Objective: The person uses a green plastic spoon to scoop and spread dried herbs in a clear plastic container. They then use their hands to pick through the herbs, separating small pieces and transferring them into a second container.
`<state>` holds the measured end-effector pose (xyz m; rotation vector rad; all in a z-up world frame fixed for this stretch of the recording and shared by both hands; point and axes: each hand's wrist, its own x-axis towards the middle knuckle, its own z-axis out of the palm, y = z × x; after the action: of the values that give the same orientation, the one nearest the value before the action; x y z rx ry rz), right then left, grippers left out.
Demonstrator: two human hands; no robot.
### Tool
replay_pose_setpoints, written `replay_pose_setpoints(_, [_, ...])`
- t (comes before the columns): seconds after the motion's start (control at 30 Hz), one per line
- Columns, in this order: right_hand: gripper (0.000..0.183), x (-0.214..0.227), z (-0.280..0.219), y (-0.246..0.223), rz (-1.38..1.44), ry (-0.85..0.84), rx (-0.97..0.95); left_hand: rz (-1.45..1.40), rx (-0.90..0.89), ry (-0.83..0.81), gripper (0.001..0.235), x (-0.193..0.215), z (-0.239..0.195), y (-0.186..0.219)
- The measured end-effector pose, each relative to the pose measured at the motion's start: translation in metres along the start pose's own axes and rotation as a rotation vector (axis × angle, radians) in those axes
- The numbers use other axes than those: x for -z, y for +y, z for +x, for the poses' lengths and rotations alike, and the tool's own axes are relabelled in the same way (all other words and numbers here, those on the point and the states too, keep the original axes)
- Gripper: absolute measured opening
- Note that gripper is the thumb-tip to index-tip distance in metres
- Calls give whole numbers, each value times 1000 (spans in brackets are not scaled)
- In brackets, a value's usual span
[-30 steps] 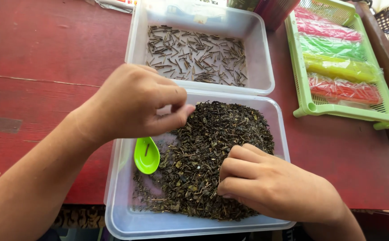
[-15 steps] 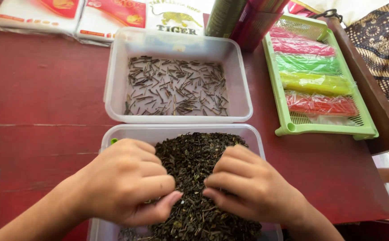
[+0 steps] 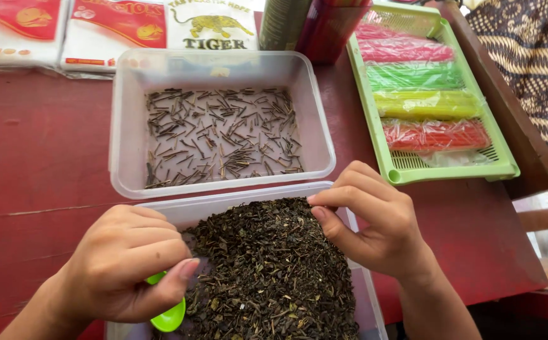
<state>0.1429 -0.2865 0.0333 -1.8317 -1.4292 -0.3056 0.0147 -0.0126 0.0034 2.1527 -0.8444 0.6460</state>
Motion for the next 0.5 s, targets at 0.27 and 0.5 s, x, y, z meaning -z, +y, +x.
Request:
replay_pose_setpoints(0.27, [7, -5, -3, 23, 37, -16, -17, -50, 29, 15, 27, -4, 1, 3])
replay_pose_setpoints(0.5, [4, -6, -5, 31, 88, -76, -24, 0, 12, 56, 27, -8, -2, 2])
